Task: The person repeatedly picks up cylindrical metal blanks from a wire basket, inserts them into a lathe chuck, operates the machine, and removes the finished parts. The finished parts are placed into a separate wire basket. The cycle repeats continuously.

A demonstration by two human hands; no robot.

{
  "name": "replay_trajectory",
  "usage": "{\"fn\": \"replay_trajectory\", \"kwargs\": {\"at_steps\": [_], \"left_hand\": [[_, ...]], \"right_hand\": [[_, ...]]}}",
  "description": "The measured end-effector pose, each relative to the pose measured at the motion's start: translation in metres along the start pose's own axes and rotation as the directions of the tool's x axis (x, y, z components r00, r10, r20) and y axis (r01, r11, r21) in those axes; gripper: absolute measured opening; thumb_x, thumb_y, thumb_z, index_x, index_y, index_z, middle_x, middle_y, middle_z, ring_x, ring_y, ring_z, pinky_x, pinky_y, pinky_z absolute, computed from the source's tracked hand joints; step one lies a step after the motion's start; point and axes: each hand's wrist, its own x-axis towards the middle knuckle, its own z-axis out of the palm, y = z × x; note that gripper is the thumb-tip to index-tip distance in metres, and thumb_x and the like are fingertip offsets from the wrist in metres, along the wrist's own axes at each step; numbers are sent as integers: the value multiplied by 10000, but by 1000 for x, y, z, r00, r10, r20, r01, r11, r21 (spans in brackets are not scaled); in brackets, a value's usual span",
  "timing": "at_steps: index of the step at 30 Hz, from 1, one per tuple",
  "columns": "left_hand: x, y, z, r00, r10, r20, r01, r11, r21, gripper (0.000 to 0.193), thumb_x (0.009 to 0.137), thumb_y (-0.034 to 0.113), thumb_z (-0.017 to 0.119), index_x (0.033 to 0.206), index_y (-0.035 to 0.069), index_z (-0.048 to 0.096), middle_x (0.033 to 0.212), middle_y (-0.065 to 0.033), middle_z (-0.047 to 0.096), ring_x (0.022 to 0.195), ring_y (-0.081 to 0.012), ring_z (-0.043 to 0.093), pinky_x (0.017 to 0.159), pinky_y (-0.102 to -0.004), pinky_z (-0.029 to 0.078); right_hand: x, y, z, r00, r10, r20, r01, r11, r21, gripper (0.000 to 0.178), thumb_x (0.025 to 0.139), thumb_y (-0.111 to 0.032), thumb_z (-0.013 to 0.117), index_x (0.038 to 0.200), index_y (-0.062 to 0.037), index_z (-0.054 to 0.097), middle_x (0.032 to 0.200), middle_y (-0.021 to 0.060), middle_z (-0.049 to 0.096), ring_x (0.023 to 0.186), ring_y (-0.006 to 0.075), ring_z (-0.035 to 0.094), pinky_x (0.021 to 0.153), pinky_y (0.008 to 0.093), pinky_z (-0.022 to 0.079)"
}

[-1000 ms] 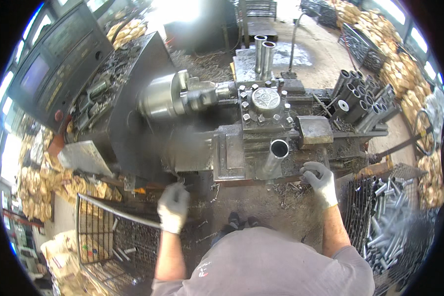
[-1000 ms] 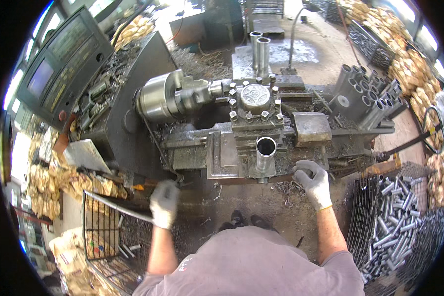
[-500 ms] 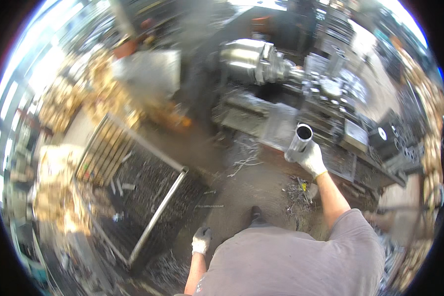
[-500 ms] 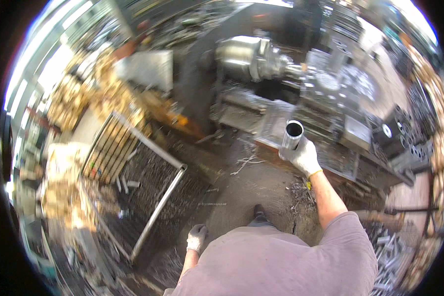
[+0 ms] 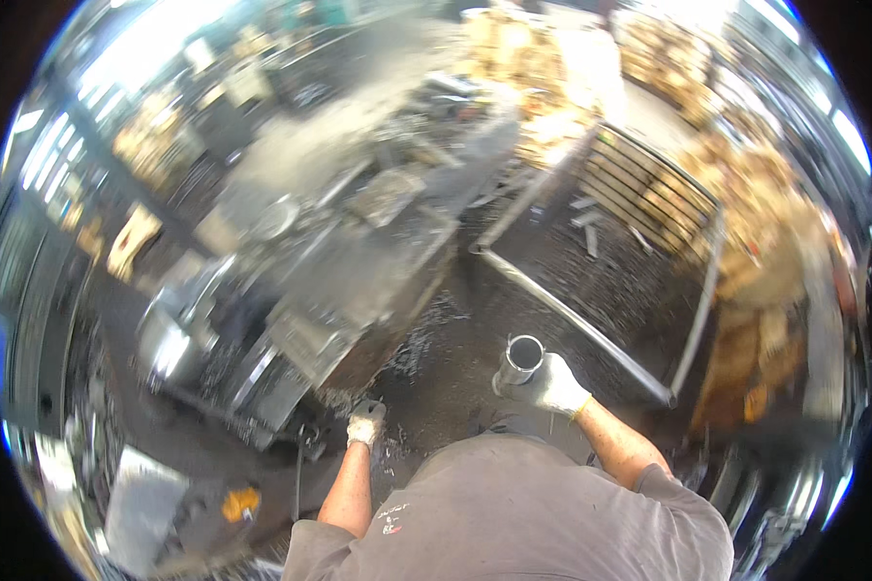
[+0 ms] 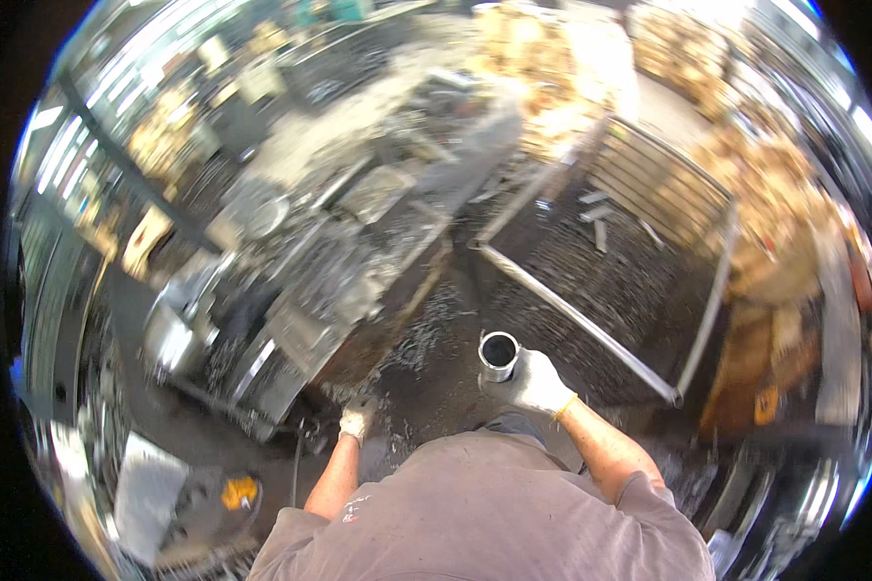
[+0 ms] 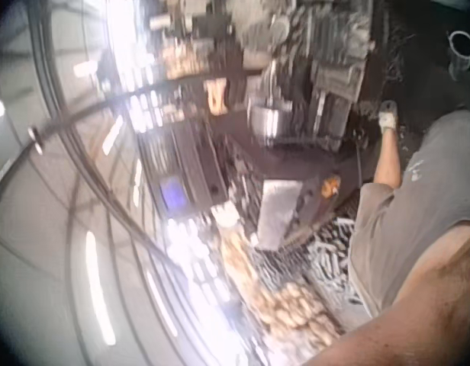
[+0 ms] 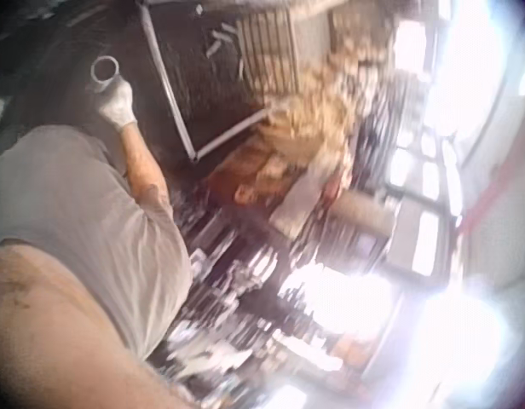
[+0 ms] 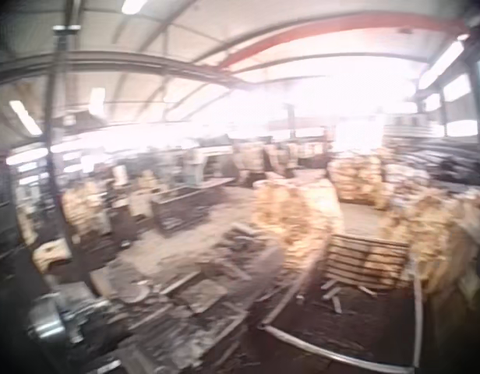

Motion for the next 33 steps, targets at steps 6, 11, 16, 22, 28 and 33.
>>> {"fn": "replay_trajectory", "kwargs": {"at_steps": [6, 11, 16, 22, 28, 33], "left_hand": [[-110, -178, 17, 729, -684, -26, 307, 360, -881, 384, 1001, 394, 635, 1122, 43, 731, 928, -100, 778, 762, -272, 726, 710, -443, 582], [-201, -211, 9, -48, -891, -452, 61, 449, -891, 790, 1088, 637, 460, 1345, -81, 663, 1312, -284, 712, 1122, -479, 710, 941, -528, 588], [-214, -102, -84, -392, -705, -590, 268, 526, -807, 665, 1100, 586, 463, 1479, 52, 578, 1367, -274, 692, 1191, -486, 697, 1001, -544, 581], [-209, -93, -140, -235, -575, -784, 353, 701, -620, 551, 1134, 477, 471, 1353, 2, 644, 1252, -302, 715, 1077, -500, 685, 933, -543, 519], [-212, -131, -137, 66, -936, -347, -519, 265, -813, 573, 1036, 575, 602, 1396, 130, 610, 1011, -76, 655, 800, -229, 616, 738, -373, 531], [-140, -79, -70, 34, -743, -669, -248, 642, -726, 330, 1065, 356, 621, 1059, 32, 685, 958, -94, 699, 769, -213, 619, 666, -390, 539]], "right_hand": [[173, -81, 51, 890, -307, 337, 330, 944, -11, 436, 810, -432, 828, 1047, -80, 729, 962, 209, 776, 930, 406, 757, 825, 480, 601], [271, -146, 63, 790, -293, 539, 286, 953, 99, 592, 766, -454, 850, 1167, -41, 714, 1025, 239, 780, 996, 417, 759, 869, 479, 608], [330, -112, 92, 692, -414, 591, 572, 814, -99, 733, 772, -518, 839, 1315, -62, 652, 1041, 220, 783, 957, 427, 764, 862, 485, 615], [401, -148, 13, 359, -600, 715, 777, 616, 127, 451, 853, -374, 799, 1185, -70, 772, 959, 192, 789, 841, 354, 781, 779, 446, 628], [447, -254, 10, 294, -856, 426, 809, 460, 367, 235, 849, -183, 763, 1052, -66, 784, 900, 156, 774, 740, 269, 762, 694, 402, 610], [475, -371, 111, 137, -722, 678, 923, 341, 176, 468, 818, -422, 774, 1090, -40, 766, 979, 196, 773, 858, 349, 754, 755, 447, 606]]}}
